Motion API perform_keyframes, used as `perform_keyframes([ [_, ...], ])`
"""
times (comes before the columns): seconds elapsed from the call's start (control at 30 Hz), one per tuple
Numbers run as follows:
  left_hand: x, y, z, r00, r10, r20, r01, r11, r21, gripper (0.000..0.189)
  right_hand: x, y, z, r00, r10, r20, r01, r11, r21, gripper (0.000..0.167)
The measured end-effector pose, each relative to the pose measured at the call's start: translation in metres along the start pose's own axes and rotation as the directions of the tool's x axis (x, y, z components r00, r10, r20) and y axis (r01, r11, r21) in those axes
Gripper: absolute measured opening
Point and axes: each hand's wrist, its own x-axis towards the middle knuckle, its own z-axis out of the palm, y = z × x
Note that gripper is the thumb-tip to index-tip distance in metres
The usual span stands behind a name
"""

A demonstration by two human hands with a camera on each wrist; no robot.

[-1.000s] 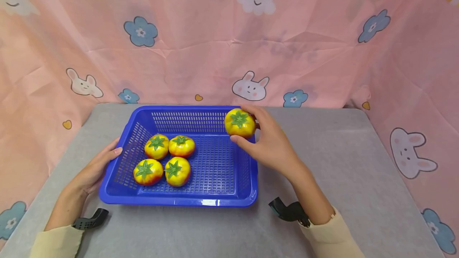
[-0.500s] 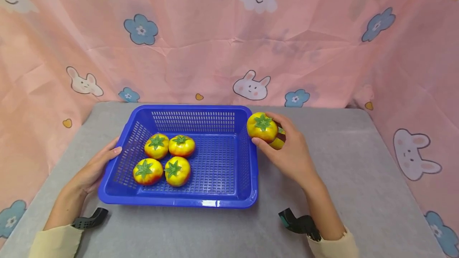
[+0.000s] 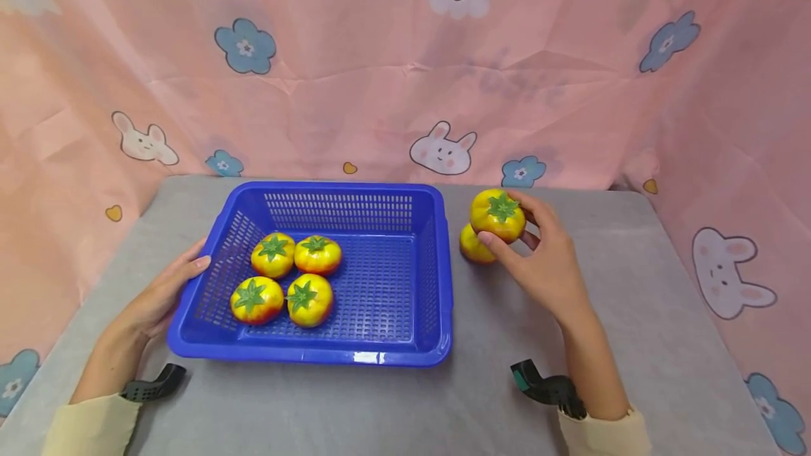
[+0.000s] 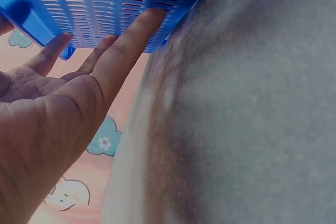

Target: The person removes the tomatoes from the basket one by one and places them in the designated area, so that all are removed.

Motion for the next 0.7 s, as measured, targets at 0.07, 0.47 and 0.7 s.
perform_keyframes([
  [0.07,0.0,0.001,0.0,1.0,-0.004,-0.002,0.004,1.0,0.003,0.058,0.001,0.003,-0.002,1.0,0.008,0.003,-0.008,1.0,0.006,0.075],
  [0.47,0.004,0.002,-0.002,1.0,0.007,0.028,-0.007,1.0,-0.013,0.056,0.006,0.027,-0.01,0.999,0.051,0.001,-0.051,0.998,-0.037,0.077],
  [0.7,0.001,0.0,-0.001,0.999,0.013,0.033,-0.013,1.0,-0.015,0.052,0.008,0.039,-0.014,0.989,0.14,0.05,-0.138,0.99,-0.043,0.082],
])
